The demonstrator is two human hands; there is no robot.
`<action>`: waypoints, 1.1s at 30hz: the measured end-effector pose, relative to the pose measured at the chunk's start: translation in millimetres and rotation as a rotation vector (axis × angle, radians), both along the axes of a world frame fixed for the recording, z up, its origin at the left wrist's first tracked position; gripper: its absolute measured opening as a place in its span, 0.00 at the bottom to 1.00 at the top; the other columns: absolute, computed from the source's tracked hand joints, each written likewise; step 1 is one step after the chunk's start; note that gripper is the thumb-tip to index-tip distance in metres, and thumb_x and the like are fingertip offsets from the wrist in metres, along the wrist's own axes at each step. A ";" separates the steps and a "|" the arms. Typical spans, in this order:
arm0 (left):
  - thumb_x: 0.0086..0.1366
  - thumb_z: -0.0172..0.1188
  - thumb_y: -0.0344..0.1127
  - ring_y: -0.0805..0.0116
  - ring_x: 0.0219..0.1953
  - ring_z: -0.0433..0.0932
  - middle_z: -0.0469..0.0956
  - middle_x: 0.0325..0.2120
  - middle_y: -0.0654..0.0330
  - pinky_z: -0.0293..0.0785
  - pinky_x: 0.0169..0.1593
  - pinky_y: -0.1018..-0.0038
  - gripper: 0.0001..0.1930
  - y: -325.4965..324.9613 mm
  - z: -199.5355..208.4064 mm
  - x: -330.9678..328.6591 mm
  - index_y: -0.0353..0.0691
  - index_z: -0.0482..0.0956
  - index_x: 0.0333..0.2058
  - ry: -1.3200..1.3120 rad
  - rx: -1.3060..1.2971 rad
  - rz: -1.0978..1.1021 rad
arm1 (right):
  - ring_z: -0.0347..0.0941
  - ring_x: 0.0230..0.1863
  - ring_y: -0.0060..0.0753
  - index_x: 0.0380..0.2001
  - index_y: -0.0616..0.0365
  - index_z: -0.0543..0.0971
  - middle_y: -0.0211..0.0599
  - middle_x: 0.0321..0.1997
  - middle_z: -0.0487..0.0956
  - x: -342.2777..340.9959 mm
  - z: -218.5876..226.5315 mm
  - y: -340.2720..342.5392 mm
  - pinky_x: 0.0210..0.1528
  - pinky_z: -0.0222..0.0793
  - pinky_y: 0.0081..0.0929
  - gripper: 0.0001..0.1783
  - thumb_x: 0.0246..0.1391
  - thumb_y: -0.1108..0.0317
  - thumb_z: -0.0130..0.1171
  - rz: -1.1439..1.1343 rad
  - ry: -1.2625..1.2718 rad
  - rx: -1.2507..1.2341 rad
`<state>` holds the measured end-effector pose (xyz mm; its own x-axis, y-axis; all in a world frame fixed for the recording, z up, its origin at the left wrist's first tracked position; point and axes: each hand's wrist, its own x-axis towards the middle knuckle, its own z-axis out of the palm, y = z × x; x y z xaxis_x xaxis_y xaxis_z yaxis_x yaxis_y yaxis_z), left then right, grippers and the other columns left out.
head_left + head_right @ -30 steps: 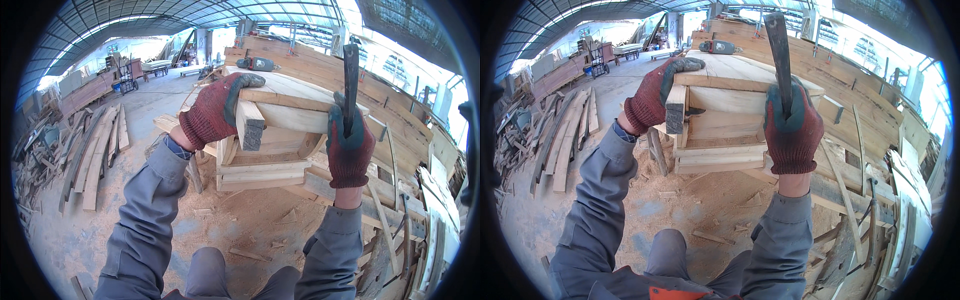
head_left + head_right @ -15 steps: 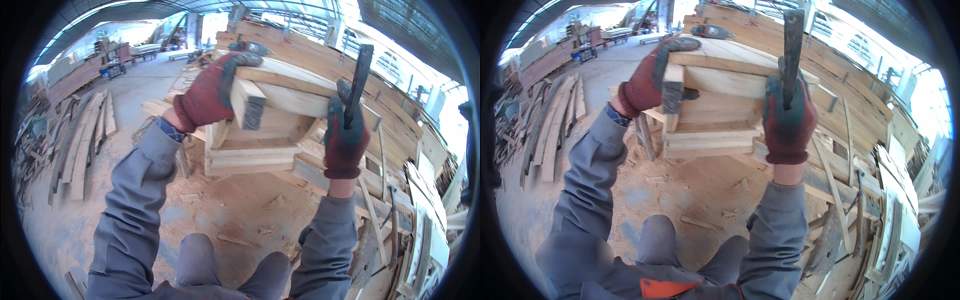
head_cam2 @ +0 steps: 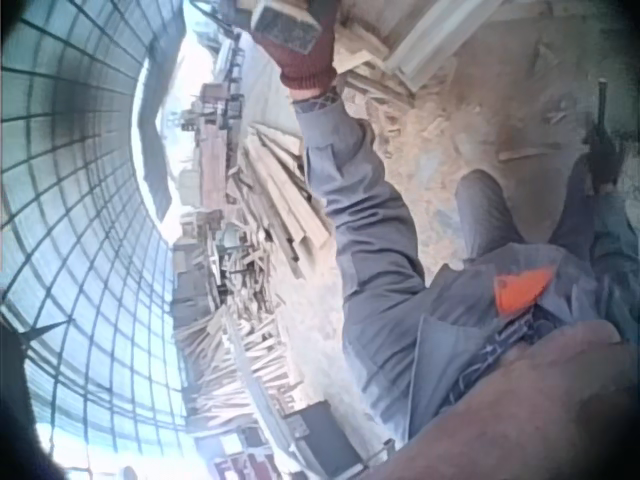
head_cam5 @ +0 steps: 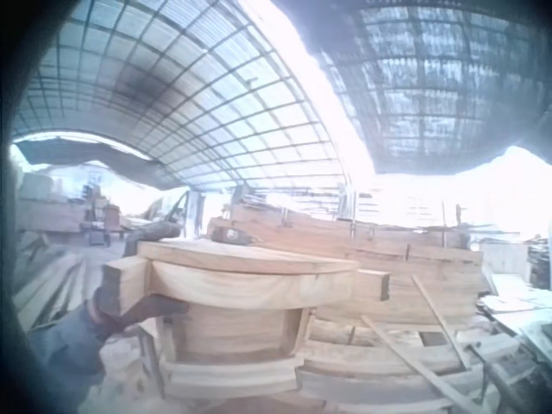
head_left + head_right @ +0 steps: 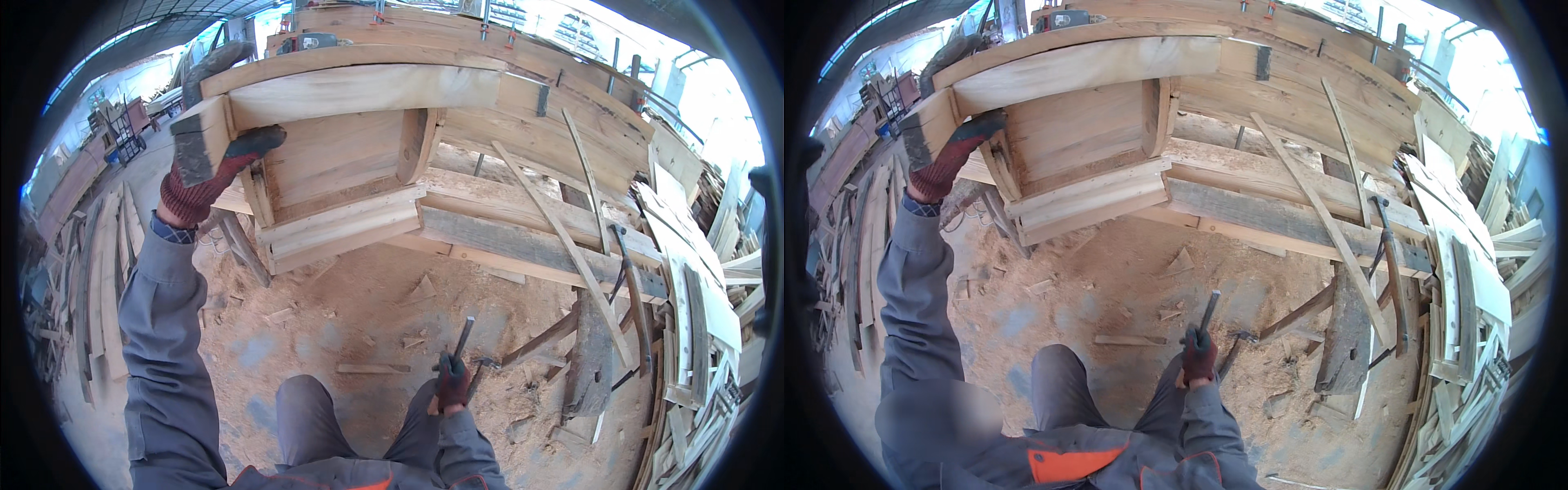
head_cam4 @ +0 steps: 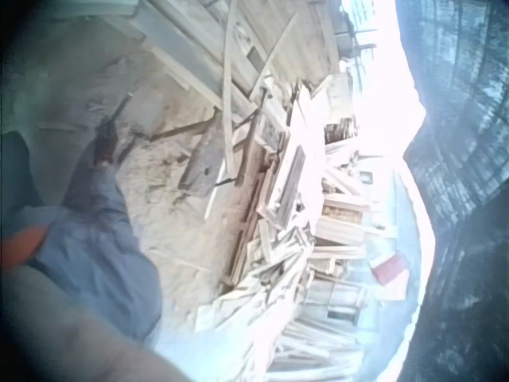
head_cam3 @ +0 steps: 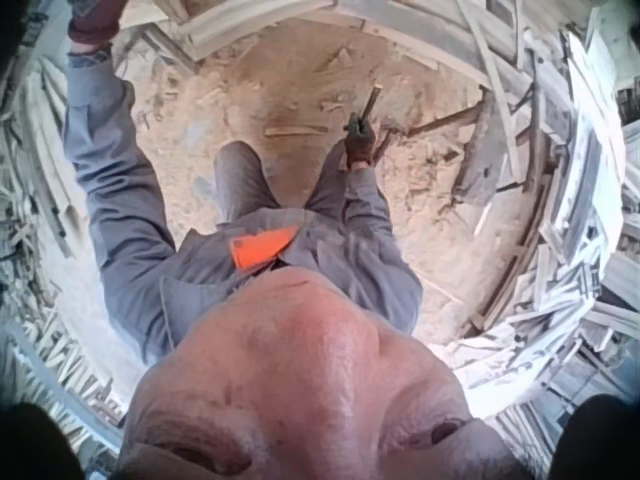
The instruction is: The person marks a thin wooden strip on a metal surface, then moves to a wooden frame and uses a chisel to carve and fit the strip into a groove. The person repeatedly checks the fit and adjusts the strip by hand.
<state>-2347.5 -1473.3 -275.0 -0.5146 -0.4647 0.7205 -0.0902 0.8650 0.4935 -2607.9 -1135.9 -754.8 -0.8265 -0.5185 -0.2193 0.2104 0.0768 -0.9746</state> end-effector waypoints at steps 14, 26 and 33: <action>0.79 0.45 0.26 0.58 0.73 0.70 0.73 0.70 0.54 0.63 0.76 0.65 0.25 -40.1 -27.8 37.1 0.43 0.73 0.71 -0.323 -0.069 0.044 | 0.73 0.16 0.28 0.39 0.60 0.86 0.32 0.21 0.78 -26.7 35.1 -4.6 0.17 0.67 0.29 0.24 0.72 0.48 0.57 -0.123 -0.491 -0.236; 0.67 0.74 0.43 0.58 0.69 0.72 0.71 0.70 0.51 0.69 0.71 0.62 0.38 -19.7 3.7 36.7 0.35 0.70 0.70 -0.181 -0.030 -0.023 | 0.78 0.38 0.22 0.53 0.66 0.84 0.37 0.46 0.87 -59.5 232.5 -114.7 0.39 0.74 0.21 0.18 0.74 0.61 0.59 -0.180 0.533 -0.859; 0.57 0.77 0.61 0.45 0.74 0.66 0.64 0.73 0.45 0.63 0.75 0.49 0.52 157.9 33.7 -13.1 0.40 0.66 0.73 -0.079 -1.179 0.414 | 0.74 0.20 0.17 0.47 0.62 0.86 0.29 0.28 0.84 -43.6 284.2 -116.4 0.21 0.68 0.19 0.20 0.75 0.53 0.58 -0.174 0.033 -0.798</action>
